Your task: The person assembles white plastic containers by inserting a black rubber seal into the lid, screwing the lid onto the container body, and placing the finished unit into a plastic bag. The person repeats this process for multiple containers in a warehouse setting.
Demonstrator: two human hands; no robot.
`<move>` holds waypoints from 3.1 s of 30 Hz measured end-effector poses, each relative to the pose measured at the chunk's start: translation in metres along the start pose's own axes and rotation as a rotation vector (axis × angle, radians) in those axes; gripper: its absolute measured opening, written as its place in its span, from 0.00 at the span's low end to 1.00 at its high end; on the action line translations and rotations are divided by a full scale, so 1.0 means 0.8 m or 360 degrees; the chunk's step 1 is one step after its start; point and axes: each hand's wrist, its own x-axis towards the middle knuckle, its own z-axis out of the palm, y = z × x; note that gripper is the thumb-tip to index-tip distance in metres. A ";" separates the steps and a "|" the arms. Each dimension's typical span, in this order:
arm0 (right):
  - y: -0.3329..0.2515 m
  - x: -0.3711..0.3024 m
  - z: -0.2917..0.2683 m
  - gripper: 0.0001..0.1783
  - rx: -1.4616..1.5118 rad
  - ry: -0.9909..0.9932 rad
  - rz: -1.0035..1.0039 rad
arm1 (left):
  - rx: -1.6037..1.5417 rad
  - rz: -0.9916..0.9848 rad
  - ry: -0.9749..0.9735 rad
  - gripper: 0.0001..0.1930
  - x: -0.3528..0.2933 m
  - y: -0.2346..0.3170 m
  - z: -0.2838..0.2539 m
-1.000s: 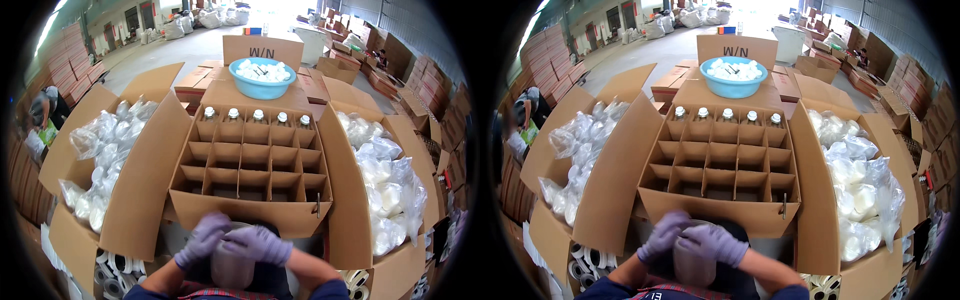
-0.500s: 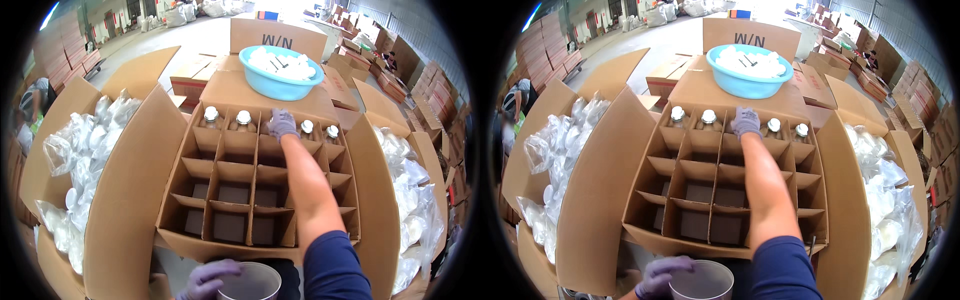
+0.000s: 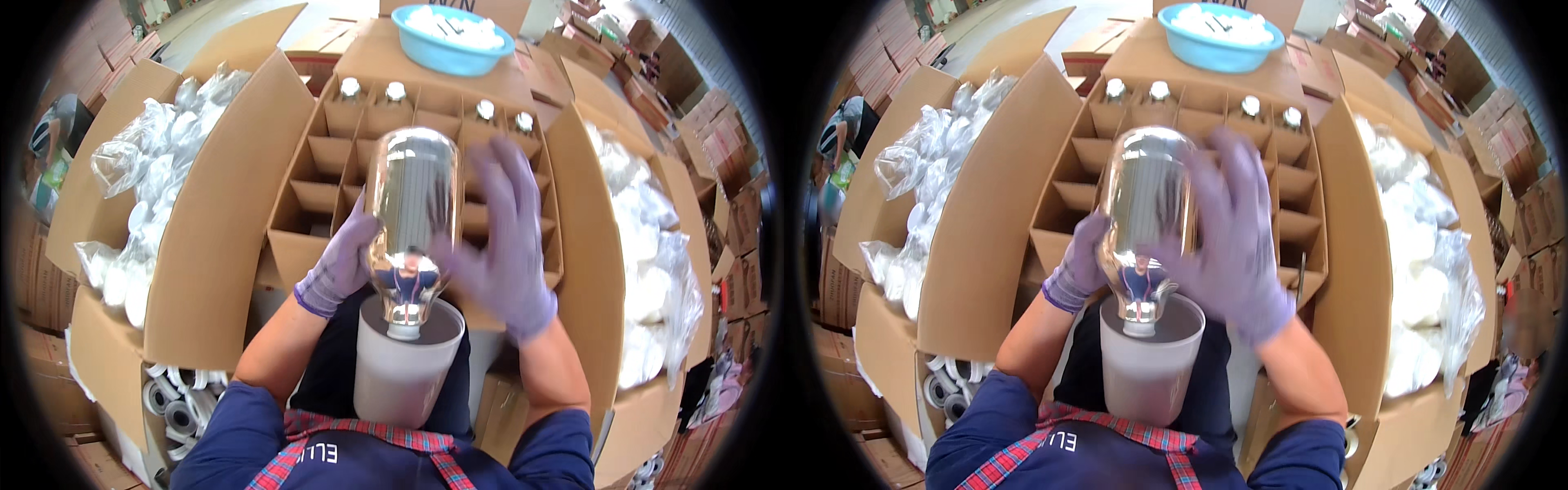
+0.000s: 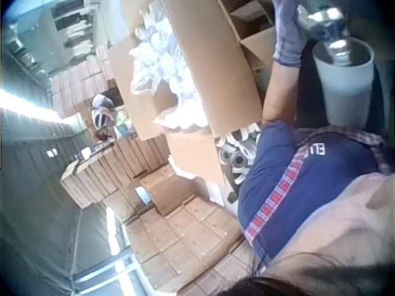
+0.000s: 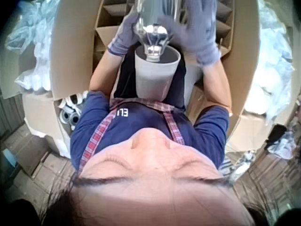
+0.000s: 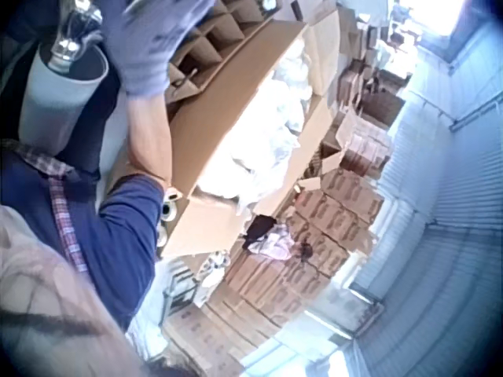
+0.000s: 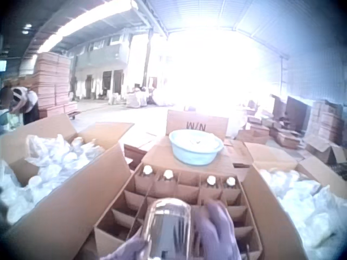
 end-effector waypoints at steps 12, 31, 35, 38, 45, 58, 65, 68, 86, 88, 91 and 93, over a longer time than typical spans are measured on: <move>-0.029 -0.102 -0.014 0.25 0.1231 -0.1651 0.0859 | 0.1677 0.0046 -0.0294 0.61 -0.223 -0.058 0.034; -0.142 -0.537 -0.113 0.30 0.1002 -0.0253 0.2020 | 0.1091 -0.0421 -0.0006 0.44 -0.287 -0.052 -0.007; -0.118 -0.526 -0.100 0.30 0.0883 -0.0304 0.1887 | 0.1513 0.0039 -0.0449 0.51 -0.269 -0.098 0.054; -0.112 -0.524 -0.103 0.30 0.0784 -0.0297 0.1834 | 0.1489 0.0477 -0.0397 0.42 -0.238 -0.089 0.082; -0.106 -0.510 -0.106 0.29 0.0683 -0.0290 0.1793 | 0.1538 0.0890 -0.0452 0.30 -0.227 -0.039 0.148; -0.085 -0.509 -0.140 0.28 0.0530 -0.0430 0.1633 | 0.2900 0.0053 -0.0868 0.56 -0.270 -0.099 0.006; -0.091 -0.546 -0.087 0.27 0.0396 -0.0282 0.1610 | 0.2558 0.0303 0.0289 0.19 -0.256 -0.047 0.000; -0.101 -0.538 -0.092 0.27 0.0380 -0.0287 0.1576 | 0.2212 0.0312 -0.0013 0.09 -0.249 -0.071 0.022; -0.133 -0.535 -0.102 0.28 0.0381 -0.0189 0.1631 | 0.1926 -0.0196 -0.0703 0.45 -0.250 -0.019 -0.021; -0.140 -0.532 -0.107 0.28 0.0382 -0.0185 0.1645 | 0.1771 -0.0233 -0.0639 0.46 -0.252 -0.037 -0.014; -0.148 -0.501 -0.113 0.28 0.0426 -0.0149 0.1644 | 0.0626 -0.0759 0.0262 0.40 -0.268 -0.109 -0.029; -0.144 -0.455 -0.117 0.29 0.0500 -0.0093 0.1570 | 0.0767 -0.1046 0.0085 0.43 -0.270 -0.103 -0.043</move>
